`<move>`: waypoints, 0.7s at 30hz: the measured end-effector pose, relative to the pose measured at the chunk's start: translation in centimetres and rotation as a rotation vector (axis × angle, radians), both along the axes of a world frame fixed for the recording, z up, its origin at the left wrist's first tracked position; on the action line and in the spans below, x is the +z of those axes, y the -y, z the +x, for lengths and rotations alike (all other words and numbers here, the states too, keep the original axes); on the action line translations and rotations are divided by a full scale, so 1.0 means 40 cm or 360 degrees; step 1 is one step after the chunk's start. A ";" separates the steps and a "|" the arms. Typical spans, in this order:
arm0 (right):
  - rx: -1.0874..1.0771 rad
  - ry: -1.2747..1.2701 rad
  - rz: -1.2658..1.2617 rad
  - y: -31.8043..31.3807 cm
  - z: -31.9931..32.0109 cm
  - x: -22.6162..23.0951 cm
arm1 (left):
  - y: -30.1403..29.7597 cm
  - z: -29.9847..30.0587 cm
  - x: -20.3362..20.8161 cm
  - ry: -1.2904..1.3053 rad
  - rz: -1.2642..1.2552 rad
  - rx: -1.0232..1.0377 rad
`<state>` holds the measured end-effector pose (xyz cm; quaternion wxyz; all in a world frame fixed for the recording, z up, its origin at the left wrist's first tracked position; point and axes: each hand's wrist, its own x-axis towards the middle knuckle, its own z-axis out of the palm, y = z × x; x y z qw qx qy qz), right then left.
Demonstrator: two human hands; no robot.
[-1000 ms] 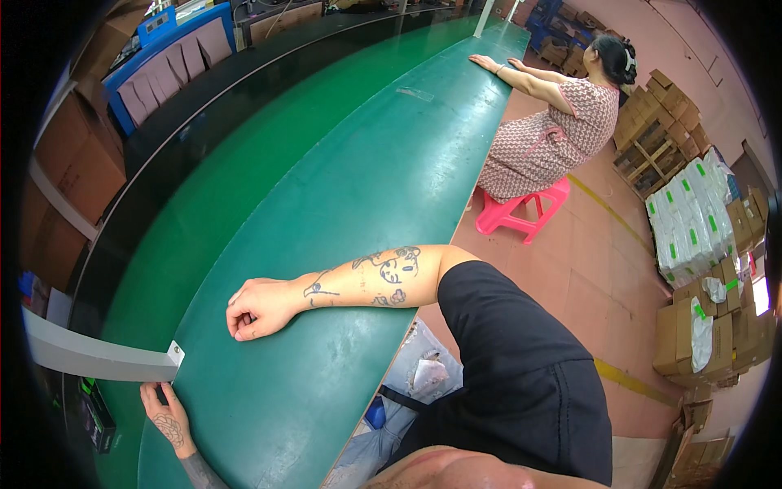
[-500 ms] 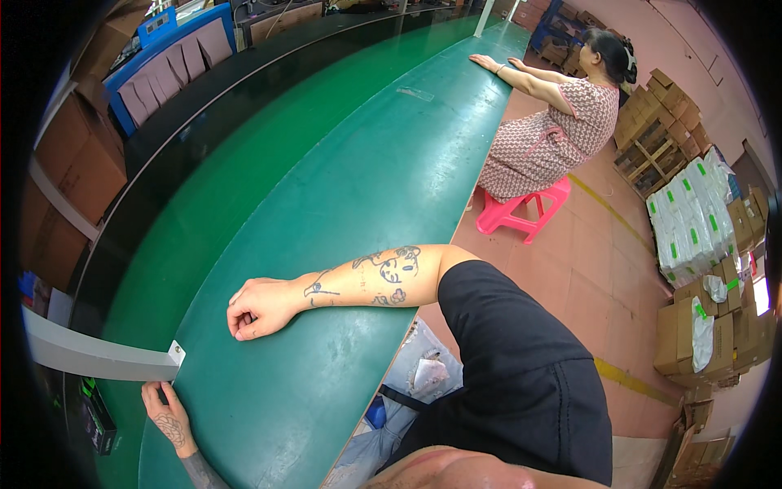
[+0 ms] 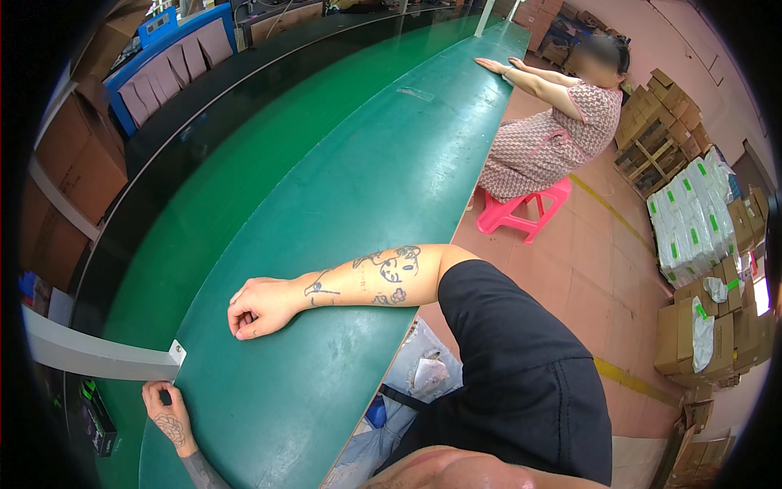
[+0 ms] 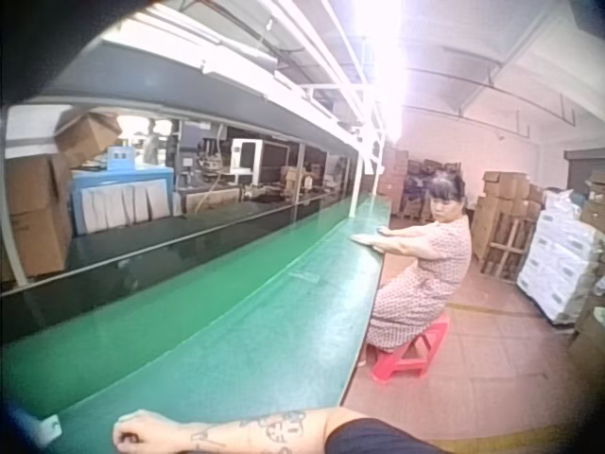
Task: The person takes boxed gaming mice from a conveyor belt and opens the box packaging to display the mouse and receiver by hand.
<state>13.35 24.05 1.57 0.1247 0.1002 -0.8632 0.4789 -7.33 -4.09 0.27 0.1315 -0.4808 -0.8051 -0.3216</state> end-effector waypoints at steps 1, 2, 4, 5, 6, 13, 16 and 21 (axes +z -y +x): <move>-0.0002 0.0001 0.0006 0.000 0.000 0.000 | 0.000 0.001 0.001 0.0019 -0.0004 0.0000; -0.0002 0.0002 0.0006 0.000 0.000 -0.001 | 0.000 0.001 0.001 0.0038 -0.0009 -0.0001; -0.0007 0.0004 0.0004 0.000 0.000 -0.001 | 0.002 0.001 0.002 0.0060 -0.0018 0.0003; -0.0006 0.0004 0.0004 0.000 0.000 0.000 | 0.004 0.000 0.002 0.0082 -0.0026 0.0007; -0.0006 0.0001 0.0001 0.001 0.001 0.000 | 0.004 0.000 0.001 0.0083 -0.0027 0.0008; -0.0012 0.0041 0.0001 0.001 0.002 0.005 | -0.003 0.008 0.004 0.0055 0.0001 0.0034; -0.0011 0.0040 -0.0005 0.001 0.003 0.007 | 0.001 0.002 -0.001 0.0049 -0.0017 0.0022; 0.0005 0.0031 0.0067 0.000 0.006 0.012 | 0.005 -0.003 -0.007 0.0046 -0.0026 -0.0007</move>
